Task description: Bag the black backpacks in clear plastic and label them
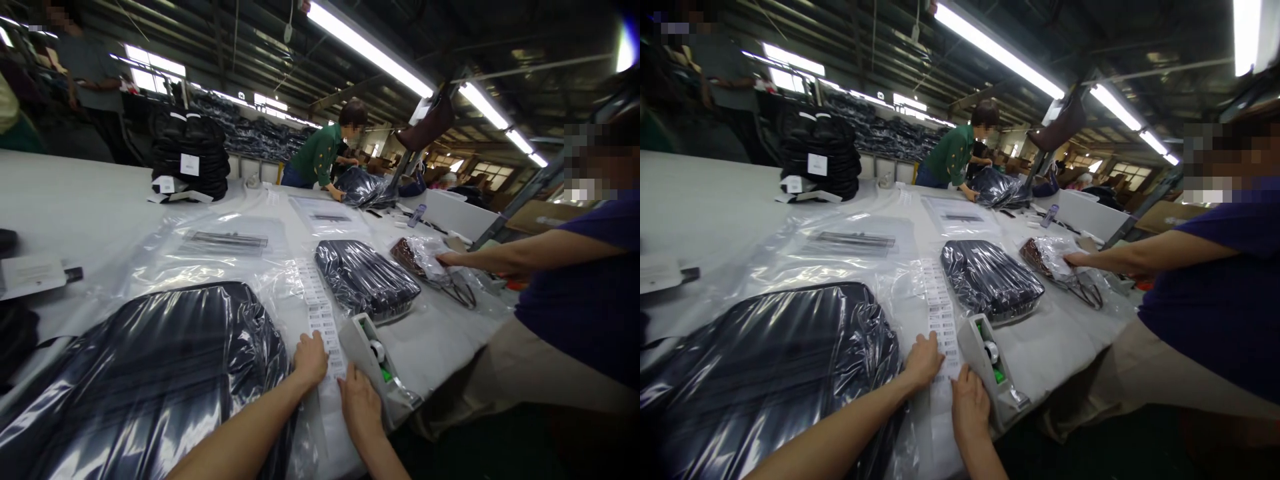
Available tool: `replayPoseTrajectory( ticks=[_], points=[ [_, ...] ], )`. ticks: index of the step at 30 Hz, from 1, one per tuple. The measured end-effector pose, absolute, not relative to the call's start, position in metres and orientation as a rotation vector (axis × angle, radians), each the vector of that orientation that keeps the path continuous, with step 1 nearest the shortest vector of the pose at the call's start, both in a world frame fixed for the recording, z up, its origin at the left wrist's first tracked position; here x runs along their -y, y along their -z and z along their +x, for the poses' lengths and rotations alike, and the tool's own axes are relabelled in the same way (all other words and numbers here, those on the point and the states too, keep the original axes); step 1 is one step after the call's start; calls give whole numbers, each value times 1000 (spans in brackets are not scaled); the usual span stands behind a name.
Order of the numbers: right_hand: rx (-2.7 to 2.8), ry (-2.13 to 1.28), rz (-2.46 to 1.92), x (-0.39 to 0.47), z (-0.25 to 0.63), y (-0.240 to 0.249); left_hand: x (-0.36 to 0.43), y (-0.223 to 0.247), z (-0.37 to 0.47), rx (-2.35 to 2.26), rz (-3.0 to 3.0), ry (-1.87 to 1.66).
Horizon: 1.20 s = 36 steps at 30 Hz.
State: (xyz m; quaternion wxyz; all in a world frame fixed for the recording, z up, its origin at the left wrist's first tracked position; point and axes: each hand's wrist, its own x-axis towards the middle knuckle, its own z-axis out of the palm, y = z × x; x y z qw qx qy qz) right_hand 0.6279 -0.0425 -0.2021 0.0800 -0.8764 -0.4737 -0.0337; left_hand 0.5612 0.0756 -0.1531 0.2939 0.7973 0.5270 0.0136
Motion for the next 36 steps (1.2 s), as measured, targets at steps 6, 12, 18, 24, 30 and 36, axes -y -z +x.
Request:
replayPoseTrajectory(
  ticks=[6, 12, 18, 24, 30, 36],
  points=[
    [1236, -230, -2751, 32, 618, 191, -79, 164, 552, -1330, 1972, -166],
    [1136, -233, -2420, 38, 624, 194, -95, 162, 549, -1187, 1737, -361],
    [629, -866, -1588, 28, 642, 179, -103, 144, 523, -861, 1557, -532],
    [716, -1025, -1404, 21, 655, 157, -105, 150, 508, -784, 1422, -528],
    [756, -1064, -1385, 14, 662, 157, -99, 141, 507, -716, 1296, -445],
    [746, -1075, -1372, 6, 664, 156, -90, 148, 514, -757, 1358, -449]
  ],
)
